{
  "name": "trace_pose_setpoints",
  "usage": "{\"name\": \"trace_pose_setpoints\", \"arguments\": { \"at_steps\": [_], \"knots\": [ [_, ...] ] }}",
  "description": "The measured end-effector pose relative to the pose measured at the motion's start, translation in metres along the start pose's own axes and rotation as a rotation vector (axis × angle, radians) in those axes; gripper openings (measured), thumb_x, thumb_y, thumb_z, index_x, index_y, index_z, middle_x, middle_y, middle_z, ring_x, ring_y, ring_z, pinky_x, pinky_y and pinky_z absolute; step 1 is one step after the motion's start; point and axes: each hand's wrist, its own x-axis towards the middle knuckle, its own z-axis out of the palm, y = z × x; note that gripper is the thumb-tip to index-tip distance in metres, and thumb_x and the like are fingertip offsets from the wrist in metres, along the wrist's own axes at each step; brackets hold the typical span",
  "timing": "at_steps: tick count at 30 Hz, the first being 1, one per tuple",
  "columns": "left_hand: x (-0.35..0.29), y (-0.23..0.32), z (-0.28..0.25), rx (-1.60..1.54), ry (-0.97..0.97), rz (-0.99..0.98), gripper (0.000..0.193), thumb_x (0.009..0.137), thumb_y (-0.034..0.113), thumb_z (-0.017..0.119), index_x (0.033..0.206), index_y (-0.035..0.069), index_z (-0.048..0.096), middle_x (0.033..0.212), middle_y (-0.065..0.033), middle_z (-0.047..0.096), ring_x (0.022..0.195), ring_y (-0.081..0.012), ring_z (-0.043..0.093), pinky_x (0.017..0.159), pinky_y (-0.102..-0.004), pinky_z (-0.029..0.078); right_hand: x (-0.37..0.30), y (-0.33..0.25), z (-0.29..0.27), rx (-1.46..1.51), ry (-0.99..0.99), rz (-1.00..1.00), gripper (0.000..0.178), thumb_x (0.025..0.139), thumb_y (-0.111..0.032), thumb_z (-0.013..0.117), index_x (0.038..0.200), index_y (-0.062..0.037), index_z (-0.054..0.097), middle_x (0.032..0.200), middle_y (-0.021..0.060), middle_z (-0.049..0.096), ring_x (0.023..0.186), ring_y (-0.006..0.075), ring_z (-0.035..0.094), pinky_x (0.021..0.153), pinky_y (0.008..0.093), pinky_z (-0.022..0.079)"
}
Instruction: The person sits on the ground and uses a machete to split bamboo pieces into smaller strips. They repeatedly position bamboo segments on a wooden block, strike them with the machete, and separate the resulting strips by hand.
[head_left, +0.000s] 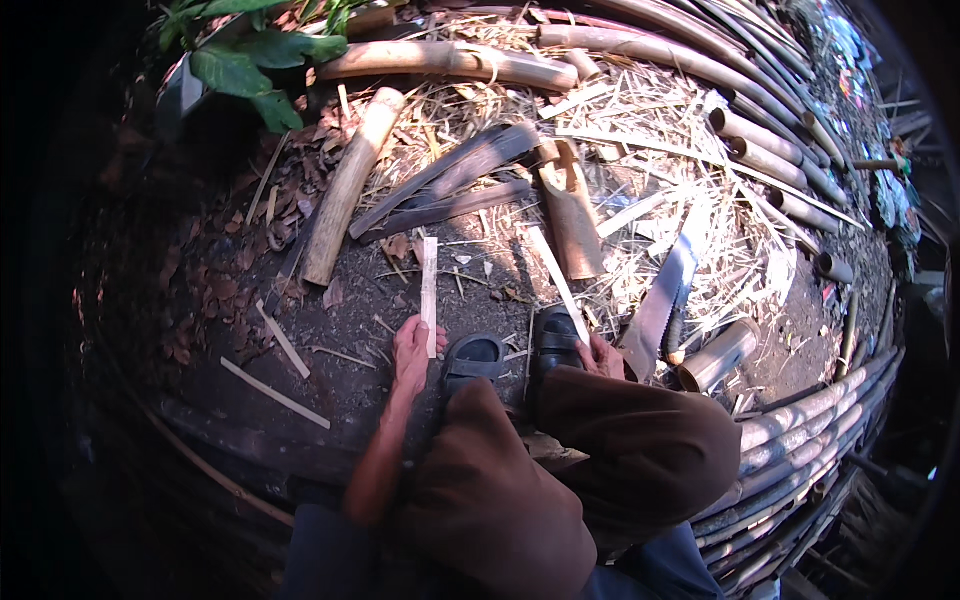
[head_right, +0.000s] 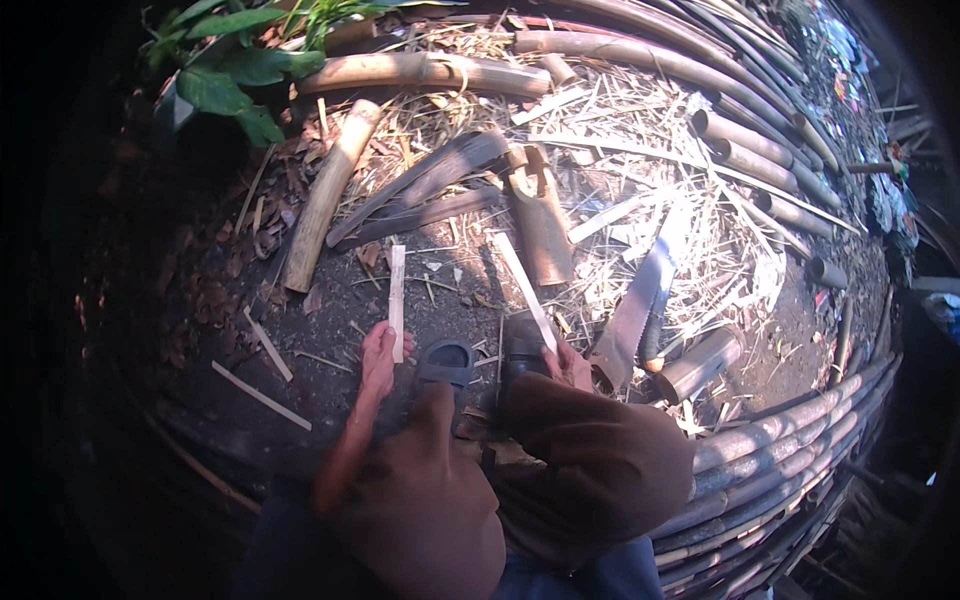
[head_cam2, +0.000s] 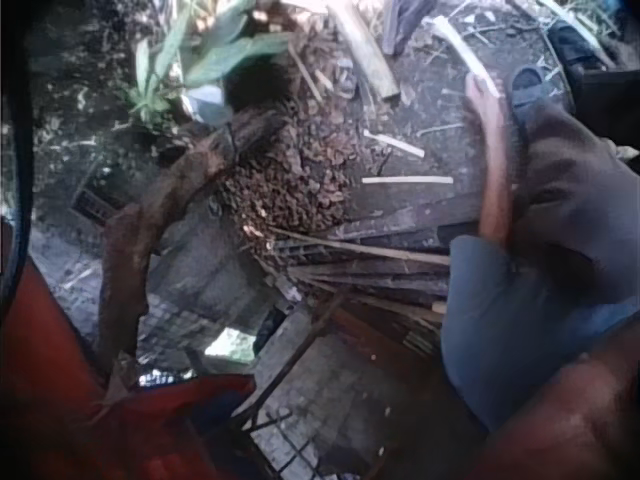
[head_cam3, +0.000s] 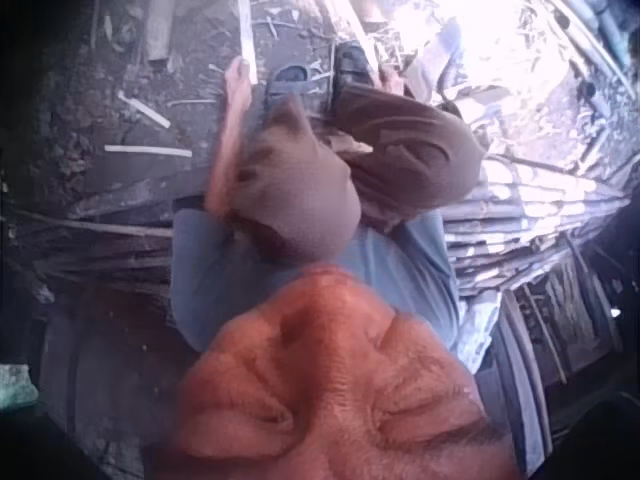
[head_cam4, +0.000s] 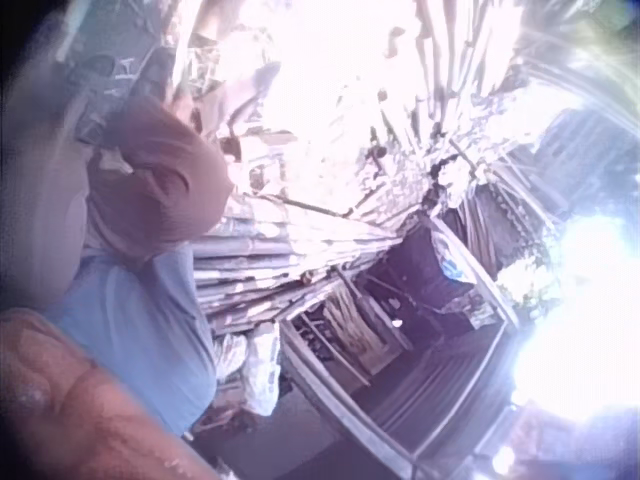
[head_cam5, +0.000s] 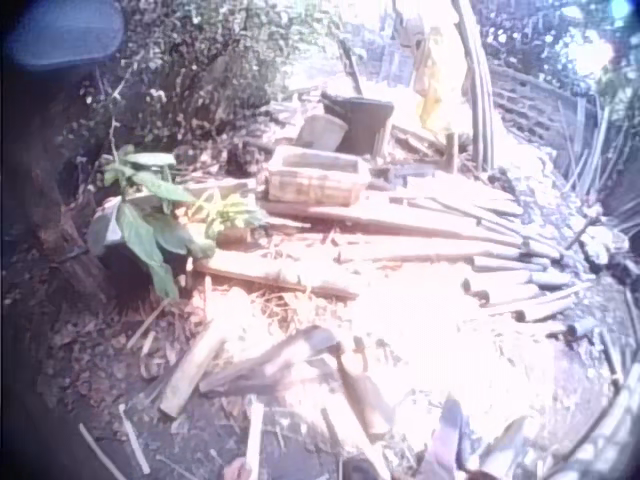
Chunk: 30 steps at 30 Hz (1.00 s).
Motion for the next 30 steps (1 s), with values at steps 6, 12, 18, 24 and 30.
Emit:
{"name": "trace_pose_setpoints", "arguments": {
  "at_steps": [6,12,18,24,30],
  "knots": [
    [0.009,0.112,0.148,0.270,-0.495,0.361,0.040,0.100,0.028,0.051,0.128,0.000,0.052,0.114,-0.0136,0.062,0.101,-0.0196,0.061,0.086,-0.0309,0.050,0.012,0.054,0.003,0.192,0.007,-0.142,0.031,0.094,-0.030,0.059,0.112,-0.0054,0.063,0.086,0.0137,0.067,0.077,0.0239,0.062,0.070,0.0393,0.046],
    [-0.014,0.172,0.198,0.542,-0.806,0.588,0.046,0.094,0.024,0.061,0.135,0.005,0.051,0.125,-0.0134,0.059,0.111,-0.0233,0.059,0.095,-0.0340,0.048,-0.037,0.015,-0.009,0.361,0.078,-0.158,0.033,0.094,-0.029,0.058,0.117,-0.0050,0.059,0.089,0.0183,0.066,0.081,0.0284,0.063,0.072,0.0406,0.047],
    [0.001,0.111,0.115,0.672,-0.625,0.299,0.036,0.094,0.018,0.059,0.126,0.001,0.057,0.107,-0.0109,0.065,0.097,-0.0158,0.060,0.086,-0.0282,0.048,-0.031,0.062,0.007,0.363,0.281,-0.097,0.034,0.094,-0.028,0.056,0.120,-0.0049,0.057,0.090,0.0207,0.066,0.084,0.0325,0.063,0.073,0.0424,0.047],
    [0.006,0.044,0.002,0.887,-0.438,0.159,0.036,0.094,0.017,0.059,0.125,-0.002,0.056,0.102,-0.0081,0.064,0.090,-0.0135,0.058,0.081,-0.0266,0.048,-0.030,0.083,0.004,0.374,0.468,-0.044,0.036,0.094,-0.027,0.054,0.123,-0.0049,0.055,0.092,0.0230,0.065,0.086,0.0366,0.063,0.075,0.0443,0.048],
    [0.002,0.025,-0.013,0.711,-0.430,-0.001,0.037,0.095,0.016,0.058,0.128,0.000,0.054,0.101,-0.0080,0.064,0.084,-0.0084,0.055,0.075,-0.0243,0.048,-0.030,0.100,-0.020,0.309,0.648,-0.013,0.037,0.095,-0.025,0.052,0.126,-0.0050,0.052,0.094,0.0215,0.065,0.087,0.0352,0.064,0.077,0.0424,0.048]
  ]
}}
